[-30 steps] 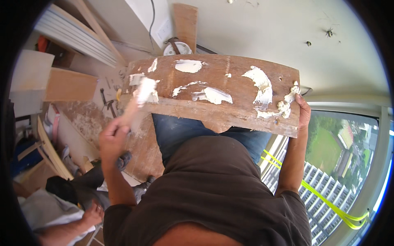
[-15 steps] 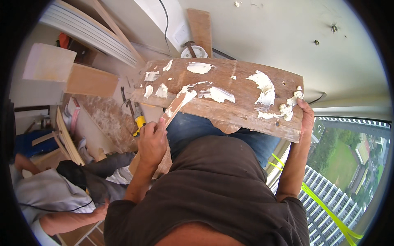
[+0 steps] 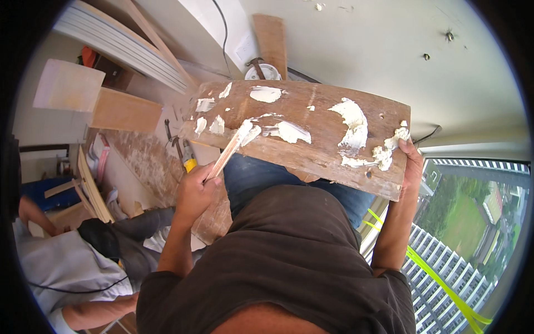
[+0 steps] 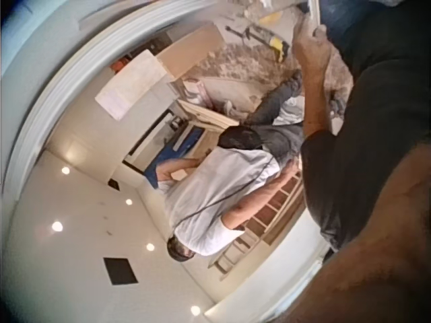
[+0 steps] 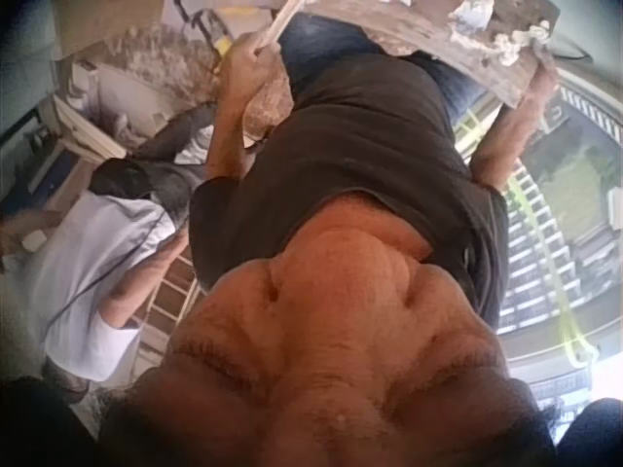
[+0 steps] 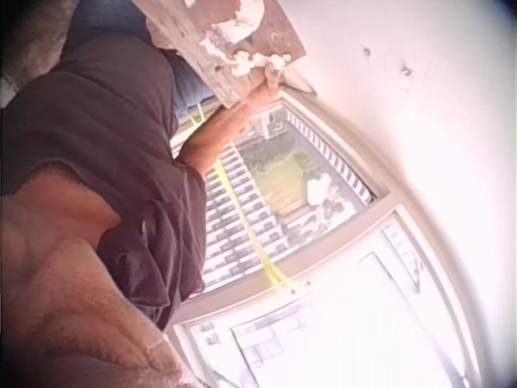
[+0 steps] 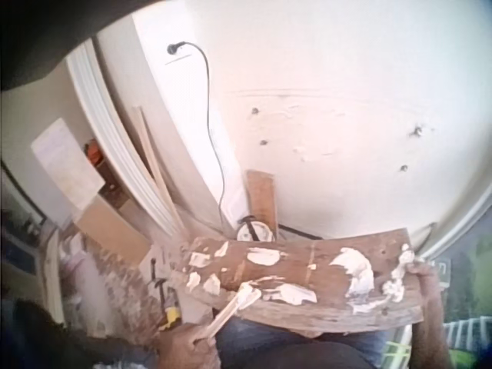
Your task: The person applies adhesive to a wooden board and a ceiling panel, then positions the panel on the ceiling. A coworker uses a power drill to secure the panel with screws. The person then applies adhesive to the screw holes on the installed panel.
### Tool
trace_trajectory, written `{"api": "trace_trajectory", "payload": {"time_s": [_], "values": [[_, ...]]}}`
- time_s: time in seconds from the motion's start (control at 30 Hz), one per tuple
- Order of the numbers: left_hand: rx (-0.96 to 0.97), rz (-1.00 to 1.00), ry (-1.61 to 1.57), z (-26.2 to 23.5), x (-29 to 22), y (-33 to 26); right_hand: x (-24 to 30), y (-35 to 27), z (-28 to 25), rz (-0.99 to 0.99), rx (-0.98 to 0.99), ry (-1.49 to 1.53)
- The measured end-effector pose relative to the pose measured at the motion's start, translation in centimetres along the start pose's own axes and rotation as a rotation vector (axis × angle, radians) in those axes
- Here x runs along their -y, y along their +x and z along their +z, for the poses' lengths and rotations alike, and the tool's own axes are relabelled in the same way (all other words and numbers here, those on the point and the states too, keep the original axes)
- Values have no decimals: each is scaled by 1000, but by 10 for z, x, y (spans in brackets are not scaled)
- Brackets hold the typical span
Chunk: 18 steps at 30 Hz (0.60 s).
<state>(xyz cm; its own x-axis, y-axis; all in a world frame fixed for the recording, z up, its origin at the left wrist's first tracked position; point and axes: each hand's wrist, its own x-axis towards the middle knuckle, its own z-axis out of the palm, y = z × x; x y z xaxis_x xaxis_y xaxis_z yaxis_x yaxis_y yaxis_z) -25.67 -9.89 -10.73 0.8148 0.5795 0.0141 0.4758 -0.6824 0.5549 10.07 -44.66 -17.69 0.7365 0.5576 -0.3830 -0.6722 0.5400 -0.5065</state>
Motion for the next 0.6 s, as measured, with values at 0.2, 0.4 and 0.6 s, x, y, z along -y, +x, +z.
{"api": "trace_trajectory", "payload": {"time_s": [0.2,0.4,0.6], "values": [[-9,364,109,2,-58,7,-1,-5,9,44,-30,32],[73,538,191,32,-85,14,6,-7,19,70,-108,-15],[151,556,304,5,-76,-4,5,0,9,155,-71,29]]}}
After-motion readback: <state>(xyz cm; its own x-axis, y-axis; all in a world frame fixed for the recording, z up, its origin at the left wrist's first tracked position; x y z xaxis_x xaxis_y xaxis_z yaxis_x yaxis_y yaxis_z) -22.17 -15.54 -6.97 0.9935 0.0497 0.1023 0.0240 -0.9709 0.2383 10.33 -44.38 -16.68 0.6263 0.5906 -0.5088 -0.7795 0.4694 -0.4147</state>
